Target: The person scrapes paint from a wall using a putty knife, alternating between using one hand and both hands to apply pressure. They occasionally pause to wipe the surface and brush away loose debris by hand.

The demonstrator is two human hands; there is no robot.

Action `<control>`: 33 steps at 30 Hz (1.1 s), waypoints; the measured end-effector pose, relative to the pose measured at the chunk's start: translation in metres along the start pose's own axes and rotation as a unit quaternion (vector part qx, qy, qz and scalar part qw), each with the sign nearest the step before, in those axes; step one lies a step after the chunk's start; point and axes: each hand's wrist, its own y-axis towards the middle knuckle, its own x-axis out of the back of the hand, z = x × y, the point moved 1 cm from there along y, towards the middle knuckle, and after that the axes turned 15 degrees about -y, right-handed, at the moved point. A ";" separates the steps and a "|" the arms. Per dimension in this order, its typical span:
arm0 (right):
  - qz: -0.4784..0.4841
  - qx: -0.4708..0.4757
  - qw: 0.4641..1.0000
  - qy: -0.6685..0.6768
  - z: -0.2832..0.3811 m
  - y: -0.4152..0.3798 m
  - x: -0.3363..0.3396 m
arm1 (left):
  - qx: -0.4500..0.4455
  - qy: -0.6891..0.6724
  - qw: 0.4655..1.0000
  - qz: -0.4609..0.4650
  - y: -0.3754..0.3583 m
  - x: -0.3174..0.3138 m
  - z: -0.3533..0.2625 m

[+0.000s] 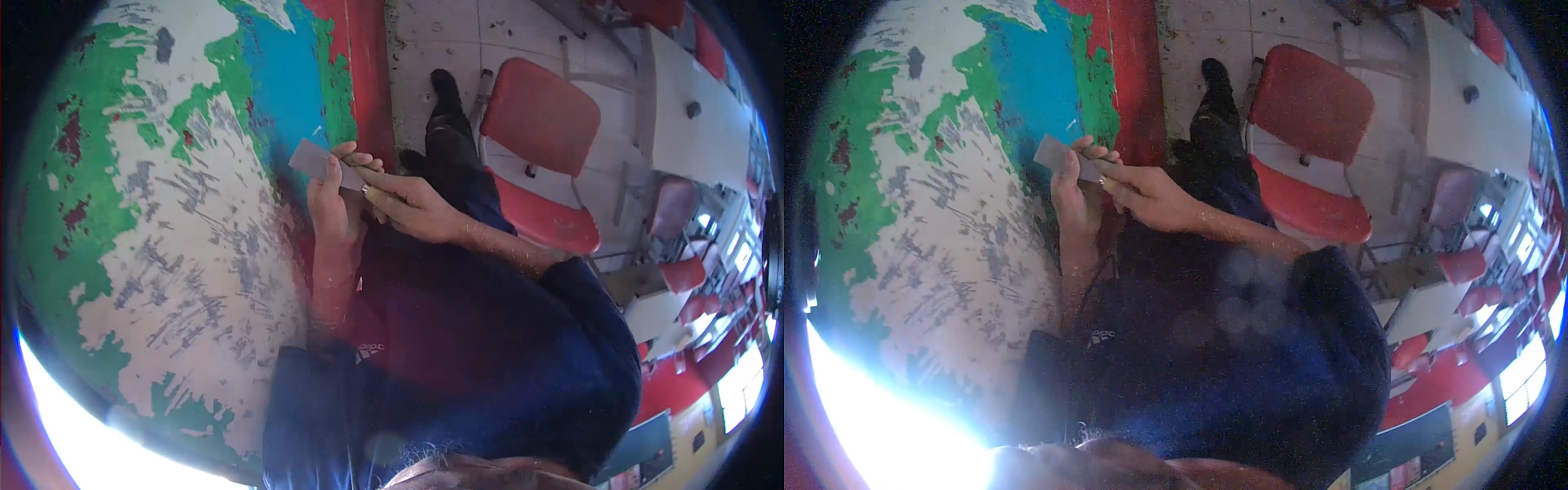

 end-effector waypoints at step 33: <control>-0.037 0.039 0.998 0.033 -0.039 -0.001 -0.026 | -0.146 0.019 0.979 -0.144 -0.021 0.014 0.025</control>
